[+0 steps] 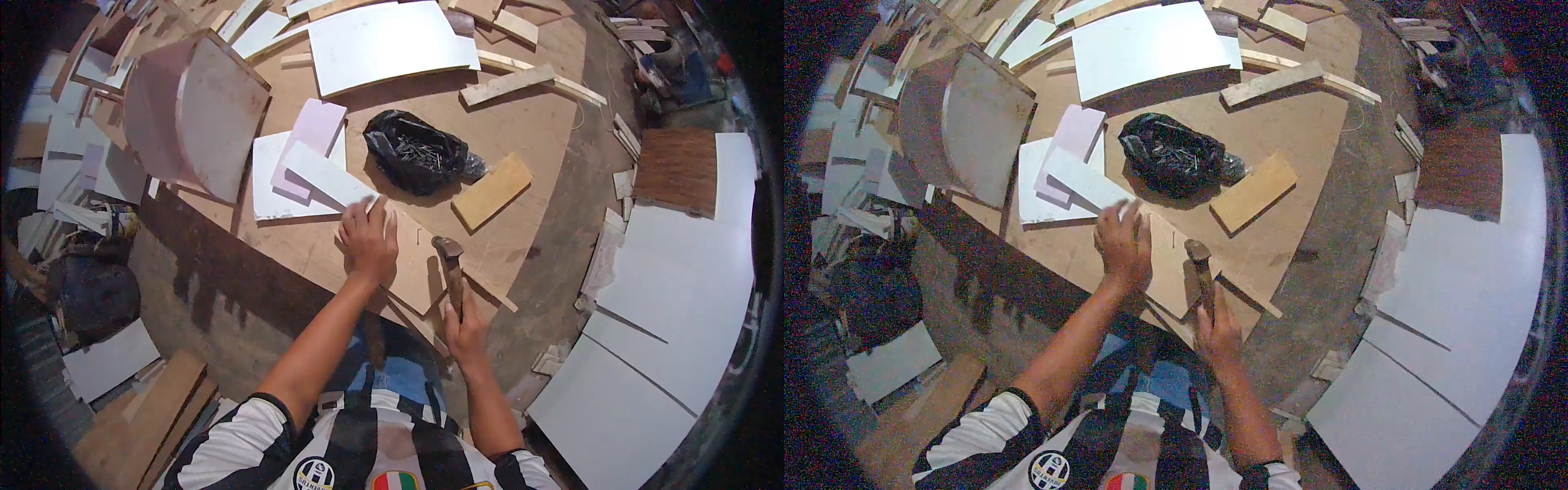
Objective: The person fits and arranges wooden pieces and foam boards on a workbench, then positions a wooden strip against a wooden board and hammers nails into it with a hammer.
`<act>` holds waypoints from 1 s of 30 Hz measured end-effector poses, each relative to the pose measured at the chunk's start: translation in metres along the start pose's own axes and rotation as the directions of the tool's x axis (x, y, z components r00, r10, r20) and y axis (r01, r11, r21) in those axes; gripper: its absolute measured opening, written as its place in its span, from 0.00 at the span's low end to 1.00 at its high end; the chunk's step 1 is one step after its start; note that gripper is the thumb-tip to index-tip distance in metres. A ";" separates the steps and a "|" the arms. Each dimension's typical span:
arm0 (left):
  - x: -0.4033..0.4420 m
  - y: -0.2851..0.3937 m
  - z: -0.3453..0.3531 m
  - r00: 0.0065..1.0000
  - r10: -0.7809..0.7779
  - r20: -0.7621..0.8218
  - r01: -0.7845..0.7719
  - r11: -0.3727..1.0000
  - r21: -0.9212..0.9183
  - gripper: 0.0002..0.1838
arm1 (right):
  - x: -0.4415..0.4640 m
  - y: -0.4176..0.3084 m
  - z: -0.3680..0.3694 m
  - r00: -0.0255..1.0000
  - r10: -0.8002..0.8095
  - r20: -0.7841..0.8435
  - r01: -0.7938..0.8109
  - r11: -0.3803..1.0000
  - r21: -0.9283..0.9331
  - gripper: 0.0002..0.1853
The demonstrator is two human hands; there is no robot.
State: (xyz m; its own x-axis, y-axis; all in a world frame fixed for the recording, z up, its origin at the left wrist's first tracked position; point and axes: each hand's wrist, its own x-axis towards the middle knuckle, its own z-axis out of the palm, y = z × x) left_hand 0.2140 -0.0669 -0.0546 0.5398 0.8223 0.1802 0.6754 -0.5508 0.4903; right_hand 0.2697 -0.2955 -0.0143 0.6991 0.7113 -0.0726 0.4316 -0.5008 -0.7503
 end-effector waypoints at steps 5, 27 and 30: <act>0.014 -0.011 0.040 0.987 -0.149 0.067 0.114 0.921 0.373 0.32 | 0.002 -0.009 0.001 0.999 0.018 0.033 -0.019 1.000 0.011 0.30; 0.018 -0.006 0.034 0.967 -0.198 0.161 0.109 0.891 0.441 0.32 | 0.030 -0.017 0.016 0.993 -0.078 0.086 0.089 0.988 -0.125 0.33; 0.019 -0.005 0.032 0.957 -0.219 0.189 0.122 0.898 0.423 0.32 | 0.028 -0.032 0.008 0.996 -0.083 0.023 0.085 0.987 -0.138 0.33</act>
State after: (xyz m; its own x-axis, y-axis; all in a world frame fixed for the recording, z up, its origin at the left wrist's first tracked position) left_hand 0.2368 -0.0533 -0.0806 0.4635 0.8809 -0.0960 0.8849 -0.4546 0.1016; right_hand 0.2710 -0.2551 0.0027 0.6476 0.7616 -0.0255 0.5643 -0.5018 -0.6556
